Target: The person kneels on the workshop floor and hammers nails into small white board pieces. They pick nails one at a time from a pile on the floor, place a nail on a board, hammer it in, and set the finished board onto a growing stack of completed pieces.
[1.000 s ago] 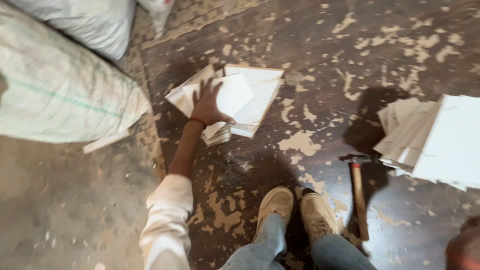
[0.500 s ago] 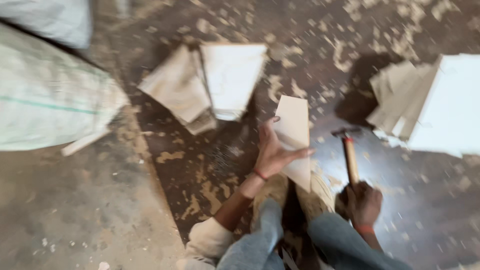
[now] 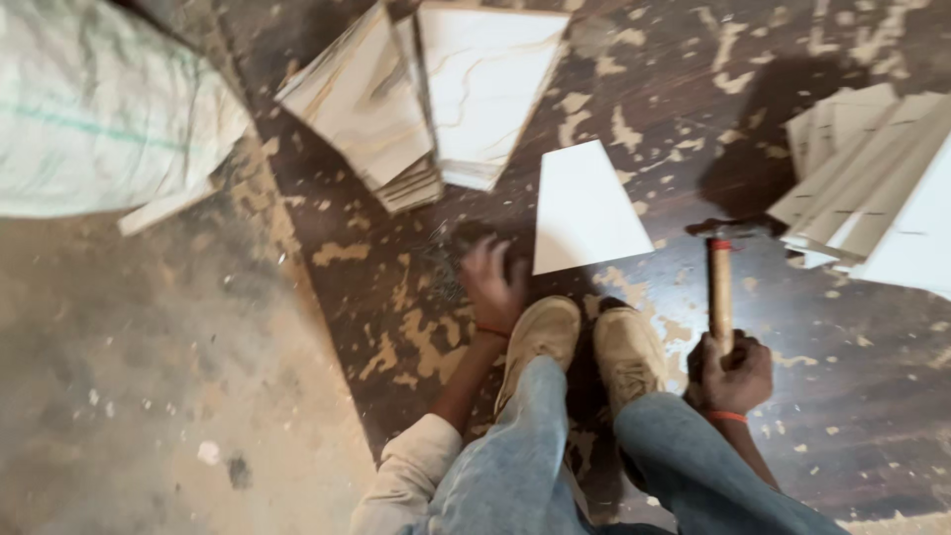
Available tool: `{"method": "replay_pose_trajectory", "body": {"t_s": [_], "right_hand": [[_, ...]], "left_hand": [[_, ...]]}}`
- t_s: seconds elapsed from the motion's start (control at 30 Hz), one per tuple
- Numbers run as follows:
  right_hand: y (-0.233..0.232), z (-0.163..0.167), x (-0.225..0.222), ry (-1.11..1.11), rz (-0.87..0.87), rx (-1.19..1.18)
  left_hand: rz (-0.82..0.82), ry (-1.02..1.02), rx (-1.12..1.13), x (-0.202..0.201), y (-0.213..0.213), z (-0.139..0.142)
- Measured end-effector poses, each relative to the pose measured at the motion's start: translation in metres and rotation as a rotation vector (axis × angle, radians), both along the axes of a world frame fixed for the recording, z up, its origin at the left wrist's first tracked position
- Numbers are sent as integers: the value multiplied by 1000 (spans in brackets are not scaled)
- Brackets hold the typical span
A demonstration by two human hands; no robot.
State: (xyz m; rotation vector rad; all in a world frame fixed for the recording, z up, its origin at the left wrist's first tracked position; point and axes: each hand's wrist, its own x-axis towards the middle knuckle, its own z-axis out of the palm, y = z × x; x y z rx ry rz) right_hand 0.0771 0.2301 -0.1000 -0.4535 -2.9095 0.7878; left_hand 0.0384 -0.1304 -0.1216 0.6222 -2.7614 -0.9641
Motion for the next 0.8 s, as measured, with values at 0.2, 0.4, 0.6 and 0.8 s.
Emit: {"method": "replay_pose_trajectory", "body": {"t_s": [0.2,0.4,0.6,0.8], "right_hand": [[1,-12,4,-11,1,16],[3,-8,0,51,106,64],[-3,-3,-29,8,156,-57],[-6,3,-25,-126,234,-147]], "left_hand": [[2,28,-281,39,-87,-5],[2,262,-195,33,-86,-9],[223,229,-31,33,-94,-5],[158,175,706,-21,-58,-13]]}}
